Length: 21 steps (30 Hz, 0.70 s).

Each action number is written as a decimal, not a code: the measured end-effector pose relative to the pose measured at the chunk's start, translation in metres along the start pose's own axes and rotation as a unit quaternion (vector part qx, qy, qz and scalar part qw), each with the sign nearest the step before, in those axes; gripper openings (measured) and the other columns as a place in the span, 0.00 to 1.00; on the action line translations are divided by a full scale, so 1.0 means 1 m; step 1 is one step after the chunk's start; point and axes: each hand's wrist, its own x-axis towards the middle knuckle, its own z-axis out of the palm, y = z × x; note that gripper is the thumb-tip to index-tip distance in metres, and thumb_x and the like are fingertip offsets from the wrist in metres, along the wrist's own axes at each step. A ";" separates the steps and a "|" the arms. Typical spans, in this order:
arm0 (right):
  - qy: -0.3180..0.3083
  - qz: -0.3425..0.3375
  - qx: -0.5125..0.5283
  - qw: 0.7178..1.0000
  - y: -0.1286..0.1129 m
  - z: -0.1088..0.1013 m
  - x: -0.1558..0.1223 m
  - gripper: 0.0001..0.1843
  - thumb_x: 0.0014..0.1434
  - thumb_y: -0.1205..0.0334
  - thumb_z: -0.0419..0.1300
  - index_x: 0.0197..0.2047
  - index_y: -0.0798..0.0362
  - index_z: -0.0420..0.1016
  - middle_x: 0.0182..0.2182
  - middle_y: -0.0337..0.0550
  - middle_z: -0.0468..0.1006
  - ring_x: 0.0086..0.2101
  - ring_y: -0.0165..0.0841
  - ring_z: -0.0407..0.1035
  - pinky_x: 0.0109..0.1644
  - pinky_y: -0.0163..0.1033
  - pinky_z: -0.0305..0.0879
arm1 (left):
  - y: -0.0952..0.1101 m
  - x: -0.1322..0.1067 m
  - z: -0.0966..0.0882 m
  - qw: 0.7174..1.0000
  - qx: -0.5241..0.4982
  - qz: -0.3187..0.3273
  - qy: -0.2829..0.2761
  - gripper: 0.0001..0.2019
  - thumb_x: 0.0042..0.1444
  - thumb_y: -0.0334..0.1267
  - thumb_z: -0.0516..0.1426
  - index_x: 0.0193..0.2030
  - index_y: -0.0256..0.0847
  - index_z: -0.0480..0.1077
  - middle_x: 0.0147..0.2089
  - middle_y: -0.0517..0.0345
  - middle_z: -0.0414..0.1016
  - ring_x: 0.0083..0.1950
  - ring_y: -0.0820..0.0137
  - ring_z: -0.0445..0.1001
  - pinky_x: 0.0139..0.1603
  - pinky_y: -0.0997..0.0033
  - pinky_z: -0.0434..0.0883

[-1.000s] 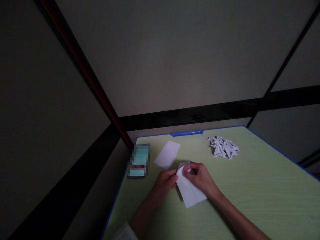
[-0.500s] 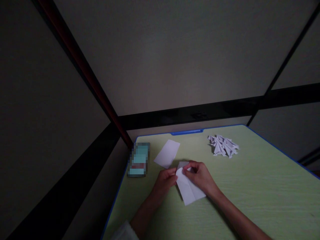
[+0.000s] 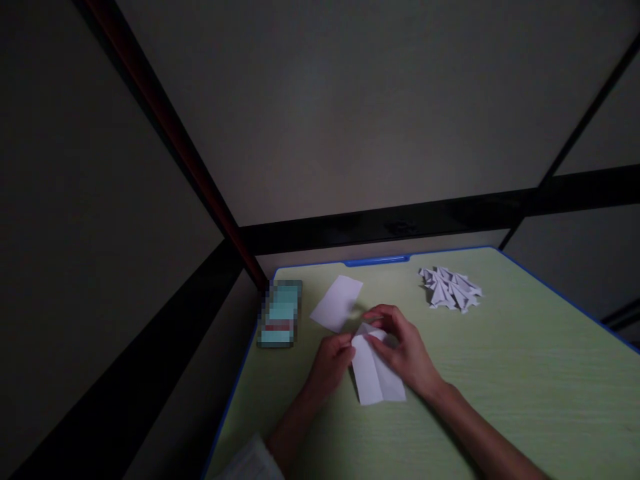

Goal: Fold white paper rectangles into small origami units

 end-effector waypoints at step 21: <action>-0.172 -0.078 -0.011 0.982 0.000 -0.021 0.004 0.09 0.48 0.69 0.57 0.32 0.50 0.76 0.42 0.48 0.73 0.37 0.35 0.70 0.38 0.40 0.67 | 0.013 -0.005 -0.004 0.999 -0.022 -0.004 -0.046 0.11 0.39 0.29 0.52 0.28 0.33 0.73 0.28 0.57 0.74 0.30 0.71 0.66 0.30 0.76 0.59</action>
